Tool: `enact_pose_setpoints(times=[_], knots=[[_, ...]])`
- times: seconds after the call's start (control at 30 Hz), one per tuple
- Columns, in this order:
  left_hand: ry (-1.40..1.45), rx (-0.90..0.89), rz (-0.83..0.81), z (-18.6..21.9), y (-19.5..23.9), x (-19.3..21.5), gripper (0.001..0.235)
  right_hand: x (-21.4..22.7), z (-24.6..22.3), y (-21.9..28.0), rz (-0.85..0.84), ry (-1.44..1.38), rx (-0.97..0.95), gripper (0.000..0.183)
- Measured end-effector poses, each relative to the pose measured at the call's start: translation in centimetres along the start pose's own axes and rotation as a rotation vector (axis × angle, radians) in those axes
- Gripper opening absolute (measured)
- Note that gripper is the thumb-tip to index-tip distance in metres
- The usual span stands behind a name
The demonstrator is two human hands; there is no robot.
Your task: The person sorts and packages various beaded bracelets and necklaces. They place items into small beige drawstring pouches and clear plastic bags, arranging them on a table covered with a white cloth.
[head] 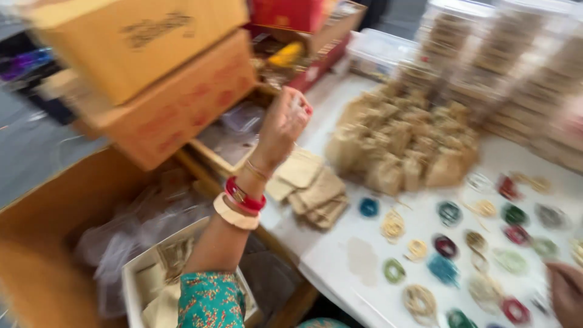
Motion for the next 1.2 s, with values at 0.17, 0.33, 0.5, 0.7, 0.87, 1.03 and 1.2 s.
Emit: enact_pose_setpoints(times=[0.17,0.33,0.5,0.7,0.87,1.03,1.2], knots=[[0.985,0.562,-0.636,4.1,11.3,-20.8,0.022,10.0,-27.0,-3.1,0.135,0.067,-0.054,0.011],[1.047,0.74,-0.957,10.1,20.6,-31.6,0.025,10.4,-29.2,-3.9,0.125,-0.209,-0.217,0.016],[0.986,0.615,-0.924,10.2,24.7,-33.5,0.038,8.1,-26.0,-2.1,0.01,-0.72,-0.566,0.027],[0.515,0.281,-0.811,9.5,22.4,-31.2,0.045,6.1,-27.2,-2.0,-0.133,-0.579,-0.524,0.02],[0.536,0.292,-0.773,7.9,21.9,-31.1,0.025,7.4,-26.7,-1.8,-0.022,-0.392,-0.481,0.01],[0.552,0.373,-0.751,7.6,21.6,-31.0,0.017,8.0,-26.2,-1.9,0.031,-0.38,-0.541,0.013],[0.435,0.162,-0.598,9.8,20.0,-29.0,0.013,10.0,-31.3,-4.7,0.093,-0.155,-0.267,0.027]])
Point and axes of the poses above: each hand's wrist, its own y-axis away from the middle knuckle, its own x-axis out of the back of the hand, z = x × y, the point moved 8 cm from there along -y, towards the middle knuckle, and after that the axes turned 11 degrees about z, right-handed, at the moved point
